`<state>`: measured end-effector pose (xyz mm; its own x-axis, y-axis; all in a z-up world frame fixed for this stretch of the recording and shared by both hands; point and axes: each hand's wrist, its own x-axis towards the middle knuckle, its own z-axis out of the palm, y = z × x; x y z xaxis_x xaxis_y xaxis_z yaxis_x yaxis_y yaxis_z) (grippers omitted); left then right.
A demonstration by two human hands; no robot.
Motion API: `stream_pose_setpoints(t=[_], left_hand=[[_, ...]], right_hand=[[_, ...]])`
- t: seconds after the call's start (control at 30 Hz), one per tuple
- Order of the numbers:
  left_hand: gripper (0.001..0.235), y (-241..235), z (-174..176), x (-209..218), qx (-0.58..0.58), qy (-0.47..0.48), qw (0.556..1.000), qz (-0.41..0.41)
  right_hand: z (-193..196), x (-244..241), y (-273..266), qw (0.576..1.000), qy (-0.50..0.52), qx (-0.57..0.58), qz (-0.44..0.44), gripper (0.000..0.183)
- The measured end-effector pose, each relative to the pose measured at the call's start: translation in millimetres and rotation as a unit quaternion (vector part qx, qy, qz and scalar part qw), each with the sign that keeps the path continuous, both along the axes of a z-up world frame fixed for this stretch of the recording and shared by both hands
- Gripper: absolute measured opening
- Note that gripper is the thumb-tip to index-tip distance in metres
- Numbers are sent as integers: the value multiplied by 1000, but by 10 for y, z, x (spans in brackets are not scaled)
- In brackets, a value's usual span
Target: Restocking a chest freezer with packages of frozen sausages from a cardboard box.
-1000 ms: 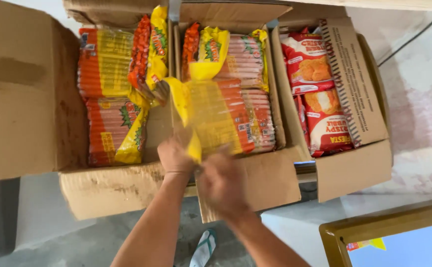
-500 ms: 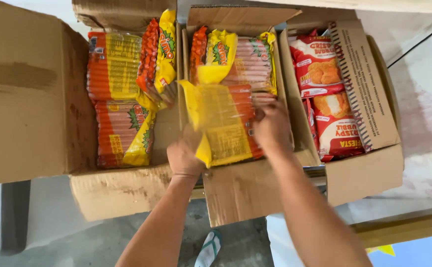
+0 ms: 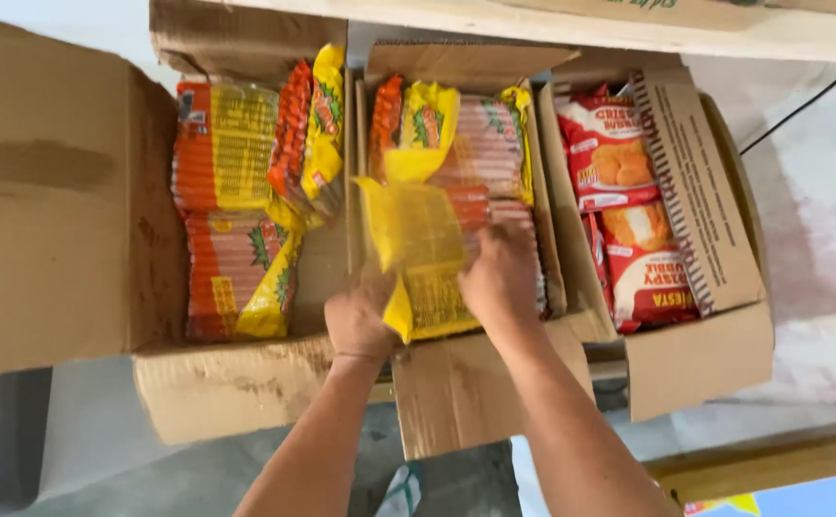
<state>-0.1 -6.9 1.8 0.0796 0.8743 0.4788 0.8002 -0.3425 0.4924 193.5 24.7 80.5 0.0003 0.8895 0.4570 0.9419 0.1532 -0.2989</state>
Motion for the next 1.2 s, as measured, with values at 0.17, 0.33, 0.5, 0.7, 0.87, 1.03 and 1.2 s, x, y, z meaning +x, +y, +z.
stream_pose_setpoints(t=[0.17,0.33,0.5,0.7,0.87,1.03,1.2], left_hand=[[27,71,62,-21,16,-38,999,20],[29,11,-58,9,17,-60,998,-10],[31,35,121,8,34,-34,999,-3],[21,84,104,27,8,-46,999,-17],[24,23,96,-24,18,-38,999,-30],[20,36,147,13,16,-53,998,-7],[22,69,39,24,-17,-23,999,-28]], right_hand=[[-154,-112,64,995,33,7,-96,27],[41,-557,-67,996,30,33,75,20],[-138,-32,115,997,49,13,63,17],[-3,-361,20,984,90,10,154,18],[-248,89,242,995,103,-1,2,12],[-104,67,144,995,56,81,29,10],[-205,188,462,995,79,26,54,12]])
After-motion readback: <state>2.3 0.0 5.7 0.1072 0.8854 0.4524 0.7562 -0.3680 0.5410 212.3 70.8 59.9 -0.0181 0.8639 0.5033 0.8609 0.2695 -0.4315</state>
